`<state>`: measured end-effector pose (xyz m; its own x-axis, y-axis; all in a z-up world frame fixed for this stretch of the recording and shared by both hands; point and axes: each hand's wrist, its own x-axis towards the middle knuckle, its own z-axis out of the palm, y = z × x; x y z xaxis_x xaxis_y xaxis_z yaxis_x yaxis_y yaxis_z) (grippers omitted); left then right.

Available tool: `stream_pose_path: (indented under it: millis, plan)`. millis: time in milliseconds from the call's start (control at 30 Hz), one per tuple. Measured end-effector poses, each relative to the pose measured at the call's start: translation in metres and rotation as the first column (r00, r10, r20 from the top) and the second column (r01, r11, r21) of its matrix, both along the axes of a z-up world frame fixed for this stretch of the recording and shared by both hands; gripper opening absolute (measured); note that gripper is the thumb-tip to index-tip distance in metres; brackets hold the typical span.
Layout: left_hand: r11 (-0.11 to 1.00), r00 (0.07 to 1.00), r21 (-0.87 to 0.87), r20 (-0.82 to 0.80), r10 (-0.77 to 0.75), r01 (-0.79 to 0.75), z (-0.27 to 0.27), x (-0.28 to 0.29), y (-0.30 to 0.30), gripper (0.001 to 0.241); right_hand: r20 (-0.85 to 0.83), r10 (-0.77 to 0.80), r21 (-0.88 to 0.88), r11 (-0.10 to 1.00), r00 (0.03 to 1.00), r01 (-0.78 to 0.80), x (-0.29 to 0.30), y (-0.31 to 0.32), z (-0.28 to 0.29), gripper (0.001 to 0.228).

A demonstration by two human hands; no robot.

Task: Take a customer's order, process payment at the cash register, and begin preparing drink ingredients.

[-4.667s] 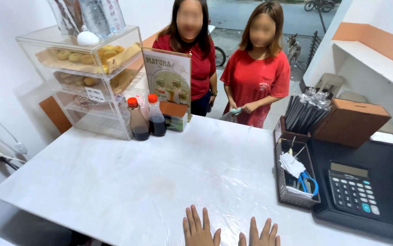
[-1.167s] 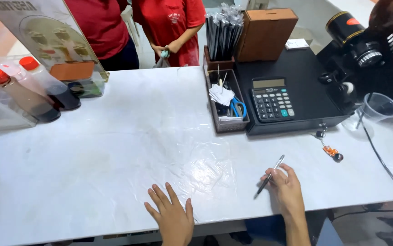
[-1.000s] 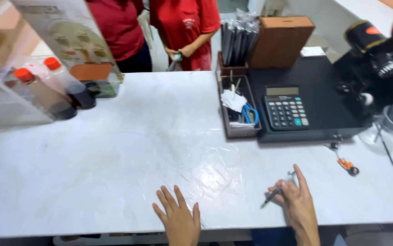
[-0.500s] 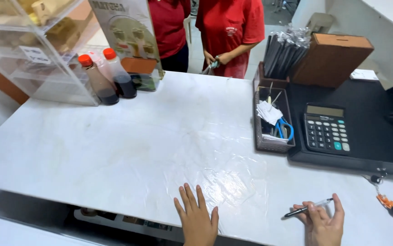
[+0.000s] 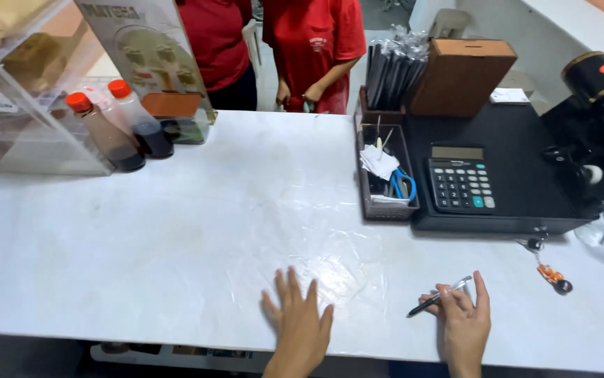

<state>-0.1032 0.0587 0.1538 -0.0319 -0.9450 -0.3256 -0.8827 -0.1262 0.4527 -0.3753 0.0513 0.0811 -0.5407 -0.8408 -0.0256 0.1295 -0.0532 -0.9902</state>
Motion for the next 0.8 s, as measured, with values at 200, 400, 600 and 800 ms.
stream_pose_path:
  millis: [200,400,600,800]
  plan:
    - [0.812,0.924,-0.573,-0.242,-0.297,0.111,-0.016,-0.057,-0.098,0.042,0.001,-0.002,0.034,0.999,1.0,0.002,0.001,0.0,0.006,0.078]
    - [0.684,0.932,-0.699,-0.069,-0.356,0.21,-0.017,-0.108,-0.212,0.03,-0.014,0.014,0.099,0.995,1.0,-0.012,-0.003,0.001,0.015,0.072]
    - [0.782,0.895,-0.453,0.33,-0.3,0.429,-0.012,-0.116,-0.245,0.013,-0.04,0.021,0.182,0.983,0.999,-0.013,-0.005,-0.003,0.019,0.068]
    - [0.769,0.898,-0.472,0.314,-0.309,0.43,-0.025,-0.118,-0.258,0.012,0.048,0.04,0.119,0.992,0.998,-0.046,-0.011,-0.002,0.012,0.068]
